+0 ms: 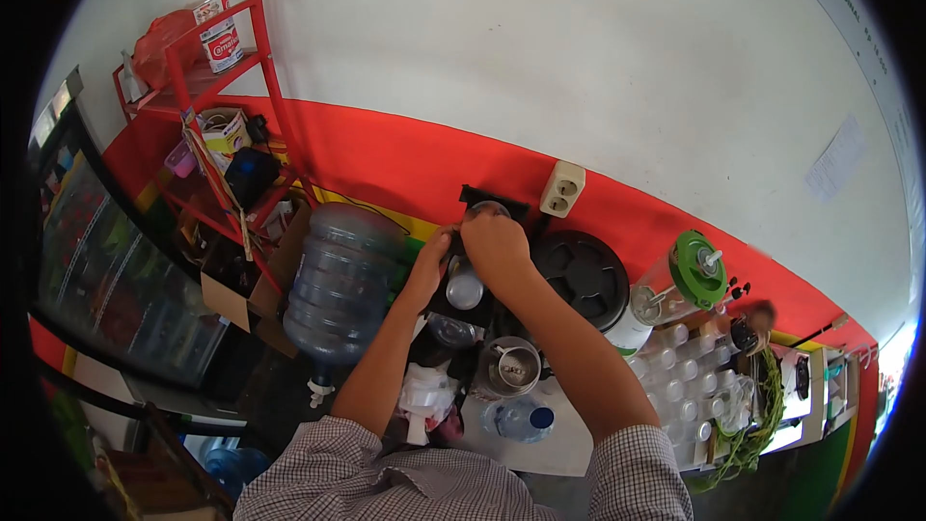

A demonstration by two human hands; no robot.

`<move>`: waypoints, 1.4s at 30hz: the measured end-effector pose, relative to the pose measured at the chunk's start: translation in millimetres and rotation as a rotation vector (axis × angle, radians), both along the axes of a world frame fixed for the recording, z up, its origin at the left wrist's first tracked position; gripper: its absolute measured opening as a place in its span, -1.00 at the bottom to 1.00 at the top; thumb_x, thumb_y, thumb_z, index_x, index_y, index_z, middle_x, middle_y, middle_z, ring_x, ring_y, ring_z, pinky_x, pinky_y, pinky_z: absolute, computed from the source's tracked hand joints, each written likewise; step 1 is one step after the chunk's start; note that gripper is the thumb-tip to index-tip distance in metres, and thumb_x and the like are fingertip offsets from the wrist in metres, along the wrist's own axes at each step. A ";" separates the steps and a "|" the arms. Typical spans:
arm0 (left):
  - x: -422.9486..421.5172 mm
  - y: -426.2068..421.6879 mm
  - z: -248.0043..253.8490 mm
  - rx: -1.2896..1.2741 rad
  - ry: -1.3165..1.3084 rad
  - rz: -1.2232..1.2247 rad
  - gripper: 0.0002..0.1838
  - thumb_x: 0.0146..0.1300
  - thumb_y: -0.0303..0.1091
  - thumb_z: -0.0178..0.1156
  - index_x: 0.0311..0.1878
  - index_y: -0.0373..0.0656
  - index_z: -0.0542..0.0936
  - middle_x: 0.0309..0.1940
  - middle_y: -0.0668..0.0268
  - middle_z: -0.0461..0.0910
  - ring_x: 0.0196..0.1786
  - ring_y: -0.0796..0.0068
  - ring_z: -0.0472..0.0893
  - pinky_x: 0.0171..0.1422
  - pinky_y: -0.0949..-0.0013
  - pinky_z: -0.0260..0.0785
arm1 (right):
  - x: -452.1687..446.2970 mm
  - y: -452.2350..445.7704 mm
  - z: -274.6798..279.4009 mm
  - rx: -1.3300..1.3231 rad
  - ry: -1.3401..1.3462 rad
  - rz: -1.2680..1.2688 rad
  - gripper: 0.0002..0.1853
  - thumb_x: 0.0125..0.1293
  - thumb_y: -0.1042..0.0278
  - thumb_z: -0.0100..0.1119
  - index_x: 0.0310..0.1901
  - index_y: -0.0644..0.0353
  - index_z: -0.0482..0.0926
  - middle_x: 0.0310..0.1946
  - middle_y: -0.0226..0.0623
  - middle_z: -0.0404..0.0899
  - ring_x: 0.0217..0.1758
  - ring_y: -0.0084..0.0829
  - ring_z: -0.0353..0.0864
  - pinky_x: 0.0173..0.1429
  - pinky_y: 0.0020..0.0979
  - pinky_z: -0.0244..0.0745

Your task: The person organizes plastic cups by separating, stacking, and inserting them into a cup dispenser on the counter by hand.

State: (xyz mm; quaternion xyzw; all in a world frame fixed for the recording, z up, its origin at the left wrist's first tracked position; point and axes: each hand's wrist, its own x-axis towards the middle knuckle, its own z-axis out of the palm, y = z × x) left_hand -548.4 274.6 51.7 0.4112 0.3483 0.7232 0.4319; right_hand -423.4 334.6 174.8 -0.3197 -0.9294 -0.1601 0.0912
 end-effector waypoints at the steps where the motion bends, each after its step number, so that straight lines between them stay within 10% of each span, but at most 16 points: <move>1: 1.8 -3.6 6.0 -0.009 0.007 -0.004 -0.59 0.74 -0.13 -0.03 0.33 -0.23 0.58 0.15 0.32 0.63 0.27 0.53 0.53 0.45 0.39 0.29 | -0.1 -0.4 1.1 -0.037 -0.002 -0.057 -0.60 0.28 0.25 0.49 0.01 0.32 0.62 -0.08 0.08 0.73 -0.17 -0.03 0.87 -0.14 -0.19 0.80; 8: 8.6 -33.7 50.6 -0.243 0.084 0.121 -0.59 0.72 -0.16 0.03 0.37 -0.23 0.59 0.17 0.27 0.66 0.26 0.46 0.59 0.46 0.38 0.32 | 1.9 -4.9 1.5 -0.052 0.167 -0.073 -0.71 0.28 0.34 0.43 -0.10 0.40 0.67 -0.21 0.05 0.78 -0.15 -0.10 0.88 -0.16 -0.25 0.82; 17: 36.9 -111.6 95.1 -0.074 0.381 0.422 -0.66 0.56 -0.35 0.22 0.30 -0.25 0.62 0.28 0.17 0.68 0.40 0.36 0.58 0.45 0.28 0.33 | 41.7 -55.5 46.7 -0.266 0.333 -0.083 -0.11 0.35 -0.07 0.46 0.44 0.52 0.39 0.13 0.30 0.65 -0.04 0.11 0.83 0.00 -0.03 0.76; 29: 226.9 -199.7 222.0 0.203 0.568 0.117 -0.70 0.20 -0.48 0.39 0.01 -0.30 0.72 0.17 0.01 0.72 0.21 0.13 0.67 0.32 0.14 0.47 | 308.2 -148.9 71.4 -0.967 0.383 0.160 -0.31 0.51 0.00 0.30 0.42 0.42 0.46 0.25 0.16 0.67 0.21 0.19 0.69 0.32 0.02 0.57; 42: 445.3 -99.3 98.4 -0.086 0.811 -0.482 -0.70 0.36 -0.37 0.38 0.12 -0.19 0.71 0.17 0.23 0.72 0.26 0.31 0.66 0.39 0.20 0.43 | 582.8 -178.6 -30.7 -0.968 0.564 -0.456 -0.24 0.48 -0.06 0.33 0.49 0.36 0.45 0.30 0.23 0.63 0.36 0.17 0.61 0.46 -0.02 0.48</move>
